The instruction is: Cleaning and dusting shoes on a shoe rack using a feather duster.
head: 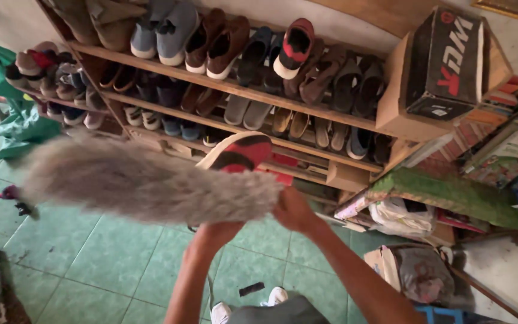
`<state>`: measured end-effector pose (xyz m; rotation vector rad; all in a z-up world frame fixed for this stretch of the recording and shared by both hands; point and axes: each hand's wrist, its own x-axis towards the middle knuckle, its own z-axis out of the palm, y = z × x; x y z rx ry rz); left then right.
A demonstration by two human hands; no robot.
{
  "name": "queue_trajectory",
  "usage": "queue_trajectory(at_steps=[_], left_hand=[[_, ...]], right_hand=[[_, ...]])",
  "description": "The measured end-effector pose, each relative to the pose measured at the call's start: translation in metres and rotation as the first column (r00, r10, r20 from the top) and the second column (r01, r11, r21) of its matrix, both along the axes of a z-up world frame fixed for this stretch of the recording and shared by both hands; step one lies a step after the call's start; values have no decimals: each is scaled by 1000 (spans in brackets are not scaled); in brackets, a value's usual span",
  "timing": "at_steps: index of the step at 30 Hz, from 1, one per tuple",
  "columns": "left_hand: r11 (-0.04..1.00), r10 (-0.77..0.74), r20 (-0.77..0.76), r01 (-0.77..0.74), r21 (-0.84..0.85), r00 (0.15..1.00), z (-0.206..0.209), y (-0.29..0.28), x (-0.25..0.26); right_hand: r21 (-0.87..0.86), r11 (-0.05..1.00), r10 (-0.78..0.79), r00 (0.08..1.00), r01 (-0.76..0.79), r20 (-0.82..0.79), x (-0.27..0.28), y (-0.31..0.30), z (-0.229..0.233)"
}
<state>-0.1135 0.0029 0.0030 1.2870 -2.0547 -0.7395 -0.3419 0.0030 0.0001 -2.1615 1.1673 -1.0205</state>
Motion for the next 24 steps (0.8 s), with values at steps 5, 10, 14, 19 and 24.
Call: queue_trajectory(at_steps=[5, 10, 14, 19, 24], left_hand=[[994, -5, -166, 22, 104, 986, 13, 6, 8], [817, 188, -759, 329, 473, 623, 29, 8, -2], [761, 259, -888, 486, 430, 380, 14, 7, 2], [728, 285, -939, 594, 343, 192, 3, -1, 8], [768, 492, -845, 560, 310, -208, 61, 19, 0]], right_hand=[[393, 789, -492, 869, 472, -56, -81, -50, -87], [-195, 945, -230, 958, 262, 172, -41, -5, -47], [151, 914, -395, 910, 376, 127, -65, -31, -86], [442, 701, -604, 796, 560, -50, -44, -19, -42], [-112, 983, -119, 971, 144, 208, -52, -3, -82]])
